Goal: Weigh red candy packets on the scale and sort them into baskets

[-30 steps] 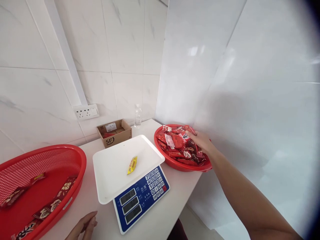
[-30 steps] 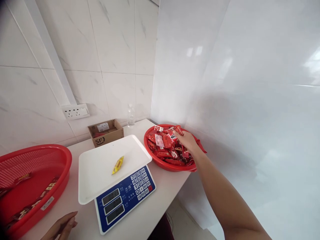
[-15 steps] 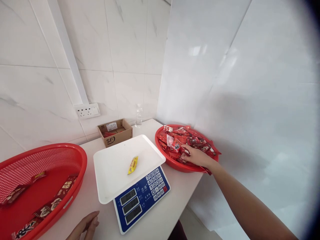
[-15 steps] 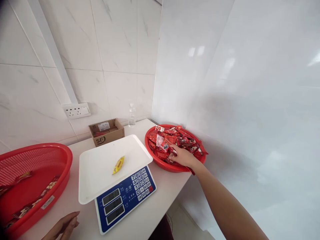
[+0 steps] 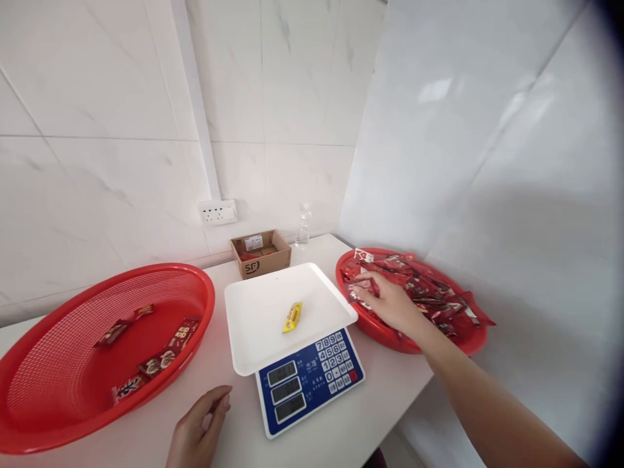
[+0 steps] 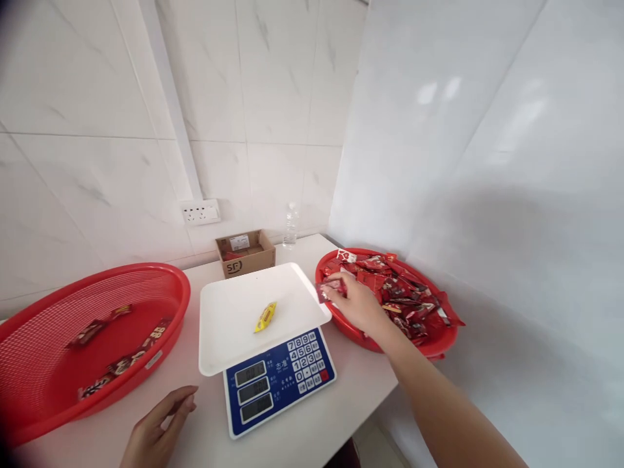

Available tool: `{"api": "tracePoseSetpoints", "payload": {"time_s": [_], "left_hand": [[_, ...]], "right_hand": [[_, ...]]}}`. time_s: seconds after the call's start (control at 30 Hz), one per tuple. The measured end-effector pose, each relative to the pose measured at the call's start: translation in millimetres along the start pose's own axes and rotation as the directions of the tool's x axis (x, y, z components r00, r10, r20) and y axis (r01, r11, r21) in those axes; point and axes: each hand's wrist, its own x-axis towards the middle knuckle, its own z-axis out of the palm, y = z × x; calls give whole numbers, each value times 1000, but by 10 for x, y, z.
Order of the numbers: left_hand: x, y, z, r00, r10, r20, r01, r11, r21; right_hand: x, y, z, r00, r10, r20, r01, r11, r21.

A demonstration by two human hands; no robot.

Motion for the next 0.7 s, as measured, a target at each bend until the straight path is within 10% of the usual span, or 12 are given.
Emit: {"api": "tracePoseSetpoints", "payload": {"time_s": [0.13,0.27,0.47,0.7], "left_hand": [[-6,20,-14,999,11,-40,-10,999,39],[-24,53,-7,998,43,-42,-41,998,44],[-43,-12,-4,997,74,-24,-72,995,75],[-22,-144,22,999,46,16,-47,996,79]], "right_hand": [[58,-331,422,969,-82,231,73,996,50],[118,-466,584,970,-108,218,107,994,14],[171,-320,371,988,-119,-100,110,990,-91],[183,372,-209,905,57,-422,-135,979,-156]]}}
